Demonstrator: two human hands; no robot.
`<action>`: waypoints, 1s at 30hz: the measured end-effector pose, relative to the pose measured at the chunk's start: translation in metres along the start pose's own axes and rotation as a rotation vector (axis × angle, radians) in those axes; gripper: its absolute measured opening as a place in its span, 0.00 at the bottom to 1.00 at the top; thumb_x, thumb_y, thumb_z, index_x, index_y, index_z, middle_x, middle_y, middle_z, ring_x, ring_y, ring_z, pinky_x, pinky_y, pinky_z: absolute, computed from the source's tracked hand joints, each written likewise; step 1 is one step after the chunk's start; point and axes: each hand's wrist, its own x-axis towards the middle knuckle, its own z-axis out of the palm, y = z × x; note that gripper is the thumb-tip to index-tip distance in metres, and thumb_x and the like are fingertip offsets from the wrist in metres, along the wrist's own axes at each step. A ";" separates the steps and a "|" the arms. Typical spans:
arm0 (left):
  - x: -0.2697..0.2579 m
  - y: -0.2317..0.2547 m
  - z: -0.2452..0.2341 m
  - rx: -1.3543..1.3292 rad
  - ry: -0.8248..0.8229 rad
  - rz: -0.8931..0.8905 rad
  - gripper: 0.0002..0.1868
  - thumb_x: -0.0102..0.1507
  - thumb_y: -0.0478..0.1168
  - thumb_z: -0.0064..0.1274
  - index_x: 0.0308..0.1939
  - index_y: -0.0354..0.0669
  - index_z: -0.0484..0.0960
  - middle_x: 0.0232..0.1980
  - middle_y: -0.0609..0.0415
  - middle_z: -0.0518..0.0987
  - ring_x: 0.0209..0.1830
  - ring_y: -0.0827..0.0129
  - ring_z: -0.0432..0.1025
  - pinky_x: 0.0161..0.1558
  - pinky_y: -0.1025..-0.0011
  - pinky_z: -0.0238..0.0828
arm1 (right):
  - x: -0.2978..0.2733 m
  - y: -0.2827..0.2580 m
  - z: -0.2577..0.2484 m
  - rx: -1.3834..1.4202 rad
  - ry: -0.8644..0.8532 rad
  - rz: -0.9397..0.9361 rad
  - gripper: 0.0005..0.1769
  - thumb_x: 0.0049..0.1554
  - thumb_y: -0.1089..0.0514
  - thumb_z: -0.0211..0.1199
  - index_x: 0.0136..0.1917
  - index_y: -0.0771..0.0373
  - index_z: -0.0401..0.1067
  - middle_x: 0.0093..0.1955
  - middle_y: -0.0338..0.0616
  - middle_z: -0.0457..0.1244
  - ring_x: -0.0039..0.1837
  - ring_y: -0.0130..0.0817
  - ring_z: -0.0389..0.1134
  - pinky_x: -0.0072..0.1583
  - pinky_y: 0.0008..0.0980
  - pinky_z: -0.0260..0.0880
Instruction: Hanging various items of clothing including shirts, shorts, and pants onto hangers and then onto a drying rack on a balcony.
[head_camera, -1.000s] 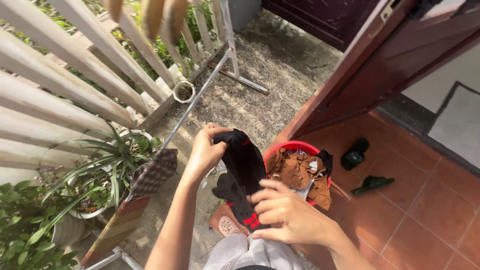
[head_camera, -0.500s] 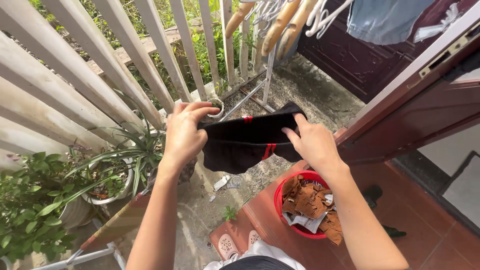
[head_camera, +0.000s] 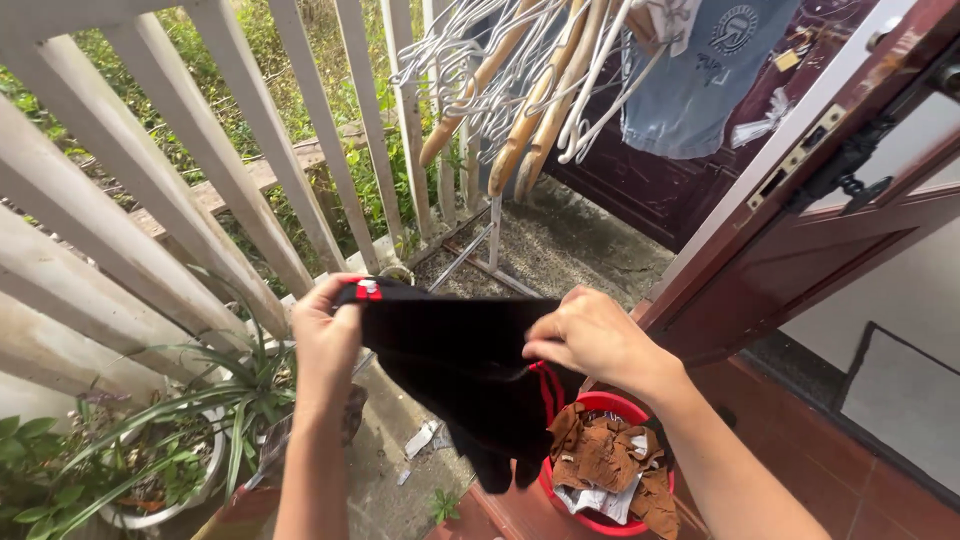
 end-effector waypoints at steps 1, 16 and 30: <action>0.006 0.014 -0.006 0.023 0.040 0.019 0.17 0.59 0.25 0.48 0.42 0.48 0.89 0.33 0.56 0.79 0.34 0.74 0.68 0.42 0.77 0.70 | -0.006 0.004 -0.003 0.155 -0.083 -0.085 0.11 0.57 0.45 0.65 0.37 0.51 0.78 0.28 0.43 0.70 0.48 0.46 0.74 0.64 0.52 0.65; 0.006 0.131 0.051 0.214 -0.499 0.247 0.18 0.47 0.39 0.75 0.39 0.41 0.89 0.29 0.52 0.81 0.28 0.71 0.73 0.30 0.72 0.77 | 0.116 0.103 -0.099 0.756 0.833 0.284 0.16 0.66 0.43 0.63 0.43 0.52 0.79 0.28 0.35 0.67 0.31 0.22 0.69 0.37 0.21 0.71; -0.008 0.157 0.051 0.206 -0.406 0.233 0.12 0.54 0.45 0.72 0.34 0.46 0.86 0.29 0.64 0.83 0.30 0.83 0.72 0.35 0.82 0.67 | 0.167 0.113 -0.148 0.764 0.991 0.324 0.06 0.57 0.58 0.71 0.38 0.57 0.78 0.36 0.32 0.70 0.39 0.18 0.68 0.43 0.19 0.73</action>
